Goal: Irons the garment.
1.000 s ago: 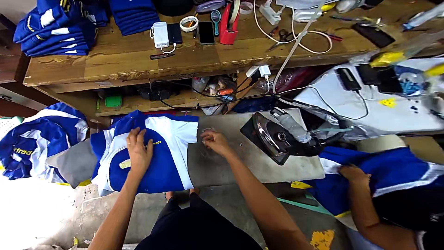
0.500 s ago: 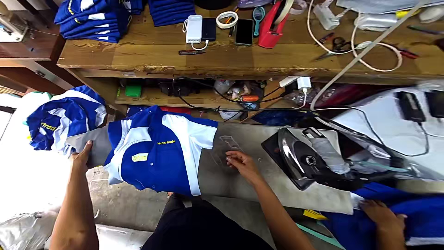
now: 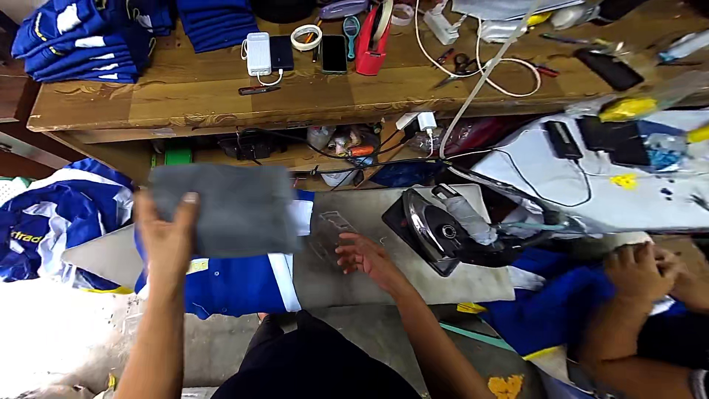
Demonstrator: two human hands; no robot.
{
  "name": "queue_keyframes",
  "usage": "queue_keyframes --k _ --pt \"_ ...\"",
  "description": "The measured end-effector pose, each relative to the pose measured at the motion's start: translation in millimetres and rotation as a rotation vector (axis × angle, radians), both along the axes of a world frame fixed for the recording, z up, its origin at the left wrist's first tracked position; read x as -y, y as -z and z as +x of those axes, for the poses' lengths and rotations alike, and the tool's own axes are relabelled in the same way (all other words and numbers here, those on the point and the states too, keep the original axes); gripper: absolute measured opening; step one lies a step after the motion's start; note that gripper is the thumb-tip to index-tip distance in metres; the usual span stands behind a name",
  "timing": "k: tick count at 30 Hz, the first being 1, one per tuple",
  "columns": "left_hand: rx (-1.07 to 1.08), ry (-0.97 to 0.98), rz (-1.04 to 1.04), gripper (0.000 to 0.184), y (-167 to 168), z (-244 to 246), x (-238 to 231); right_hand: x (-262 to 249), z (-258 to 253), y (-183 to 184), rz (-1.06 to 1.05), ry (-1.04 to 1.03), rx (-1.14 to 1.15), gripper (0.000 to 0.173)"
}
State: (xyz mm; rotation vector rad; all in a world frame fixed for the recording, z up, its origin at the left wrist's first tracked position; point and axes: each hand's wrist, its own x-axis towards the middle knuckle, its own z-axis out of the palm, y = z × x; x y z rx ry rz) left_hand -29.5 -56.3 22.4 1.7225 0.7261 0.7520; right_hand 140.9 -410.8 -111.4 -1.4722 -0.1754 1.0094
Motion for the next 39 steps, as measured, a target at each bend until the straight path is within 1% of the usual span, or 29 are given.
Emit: queue_keyframes --k 1,2,3,4,6,7,8,10,12,14,16,18,20,23,25,26,28,29,30,31,33,34,35,36,37,39 --pt "-0.074 0.118 -0.046 0.065 16 15 15 7 0 -7 0.04 0.048 -0.061 0.067" --pt "-0.152 0.224 -0.069 0.068 34 28 26 16 0 -12 0.069 0.119 -0.082 0.072" --pt "-0.235 0.288 -0.055 0.071 54 38 35 28 0 -13 0.075 0.205 -0.081 0.069" --pt "-0.318 0.315 0.005 0.066 75 44 44 38 0 -9 0.039 0.304 -0.06 0.058" --pt "-0.484 0.387 0.197 0.041 110 50 64 59 4 15 -0.131 0.43 0.065 0.036" --pt "-0.571 0.453 0.278 0.034 121 51 75 71 5 30 -0.227 0.432 0.146 0.037" --pt "-0.65 0.518 0.346 0.033 130 53 88 81 3 39 -0.272 0.414 0.189 0.041" --pt "-0.725 0.566 0.471 0.036 144 58 109 95 2 42 -0.271 0.385 0.18 0.04" --pt "-0.764 0.543 0.552 0.045 158 62 117 106 0 39 -0.266 0.343 0.143 0.036" --pt "-0.805 0.522 0.51 0.048 163 68 114 118 6 34 -0.28 0.28 0.118 0.032" --pt "-0.844 0.534 0.47 0.041 162 71 111 127 13 30 -0.311 0.216 0.095 0.028" --pt "-0.817 0.535 0.441 0.032 164 72 107 123 21 26 -0.329 0.139 0.117 0.028" --pt "-0.702 0.485 0.343 0.029 168 69 100 104 31 24 -0.354 0.04 0.203 0.035" --pt "-0.524 0.373 0.184 0.028 159 60 97 52 42 24 -0.401 -0.109 0.338 0.048" --pt "-0.437 0.336 0.147 0.028 148 52 102 20 44 20 -0.426 -0.207 0.417 0.051" --pt "-0.399 0.323 0.145 0.027 143 48 105 10 45 14 -0.48 -0.267 0.466 0.051" --pt "-0.335 0.294 0.158 0.025 138 43 108 3 46 -14 -0.699 -0.384 0.549 0.053" --pt "-0.299 0.276 0.161 0.023 139 42 109 4 46 -29 -0.784 -0.396 0.581 0.052" --pt "-0.267 0.258 0.159 0.022 142 41 110 7 45 -37 -0.809 -0.361 0.619 0.048" --pt "-0.242 0.244 0.15 0.021 144 41 111 9 43 -41 -0.788 -0.31 0.661 0.044" --pt "-0.206 0.24 0.125 0.021 148 40 114 7 38 -33 -0.652 -0.207 0.748 0.036" --pt "-0.186 0.247 0.112 0.021 149 40 115 2 34 -21 -0.561 -0.132 0.815 0.034" --pt "-0.17 0.255 0.095 0.021 149 40 115 -6 29 -7 -0.495 -0.053 0.892 0.037" --pt "-0.154 0.262 0.079 0.02 148 41 115 -16 26 11 -0.483 0.007 0.976 0.044" --pt "-0.141 0.271 0.061 0.019 148 40 114 -26 23 29 -0.526 0.03 1.028 0.054" --pt "-0.133 0.285 0.024 0.018 145 37 110 -42 17 58 -0.652 0.011 1.011 0.071"
